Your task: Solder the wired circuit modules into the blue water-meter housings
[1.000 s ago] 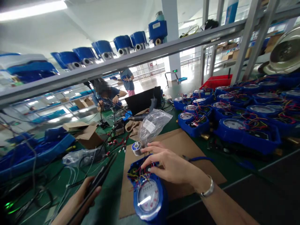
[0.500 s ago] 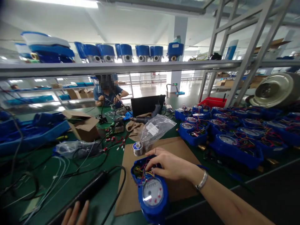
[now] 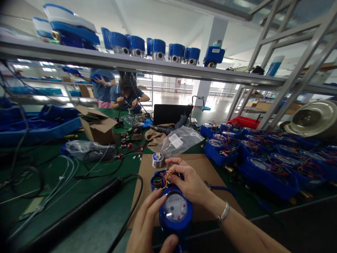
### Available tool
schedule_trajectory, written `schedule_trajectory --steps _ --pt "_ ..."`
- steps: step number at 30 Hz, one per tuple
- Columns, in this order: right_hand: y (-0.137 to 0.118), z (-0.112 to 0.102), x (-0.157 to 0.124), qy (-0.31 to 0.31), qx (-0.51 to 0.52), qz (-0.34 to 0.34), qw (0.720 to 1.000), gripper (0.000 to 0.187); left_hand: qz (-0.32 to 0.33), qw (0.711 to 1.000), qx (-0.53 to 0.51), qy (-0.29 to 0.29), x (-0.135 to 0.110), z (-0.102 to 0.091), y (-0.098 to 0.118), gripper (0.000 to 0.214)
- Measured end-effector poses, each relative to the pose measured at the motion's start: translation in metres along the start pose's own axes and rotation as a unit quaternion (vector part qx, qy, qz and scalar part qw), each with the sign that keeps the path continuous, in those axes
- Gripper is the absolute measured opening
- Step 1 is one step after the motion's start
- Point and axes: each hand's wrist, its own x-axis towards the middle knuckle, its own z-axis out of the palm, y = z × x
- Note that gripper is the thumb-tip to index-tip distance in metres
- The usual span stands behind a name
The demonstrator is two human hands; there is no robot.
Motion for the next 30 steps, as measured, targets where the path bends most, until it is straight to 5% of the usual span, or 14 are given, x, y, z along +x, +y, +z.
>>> schedule_trajectory --steps 4,10,14,16,18,22,30 --pt "0.002 0.003 -0.004 0.069 -0.007 -0.002 0.998 0.021 0.041 0.998 0.022 0.032 0.015 0.029 0.004 0.05" --pt "0.011 0.007 -0.018 0.106 -0.062 -0.034 0.992 0.016 0.069 0.995 0.062 0.035 0.008 0.023 0.002 0.043" --pt "-0.008 -0.004 -0.021 0.094 -0.097 -0.155 0.979 0.016 0.072 0.995 0.066 0.035 0.015 0.019 0.004 0.045" --pt "-0.024 -0.013 -0.014 0.163 -0.08 -0.203 0.962 0.013 0.074 0.995 0.06 0.042 0.018 0.02 0.006 0.045" --pt "-0.037 -0.023 0.001 0.25 -0.022 -0.143 0.957 0.016 0.068 0.995 0.056 0.05 0.019 0.023 0.009 0.045" --pt "-0.033 -0.045 0.033 0.188 0.056 -0.035 0.98 0.031 0.057 0.996 0.047 0.058 0.015 0.026 0.009 0.041" --pt "0.048 -0.081 0.037 0.151 -0.024 0.055 0.987 0.034 0.074 0.995 0.042 0.047 0.003 0.031 -0.004 0.043"
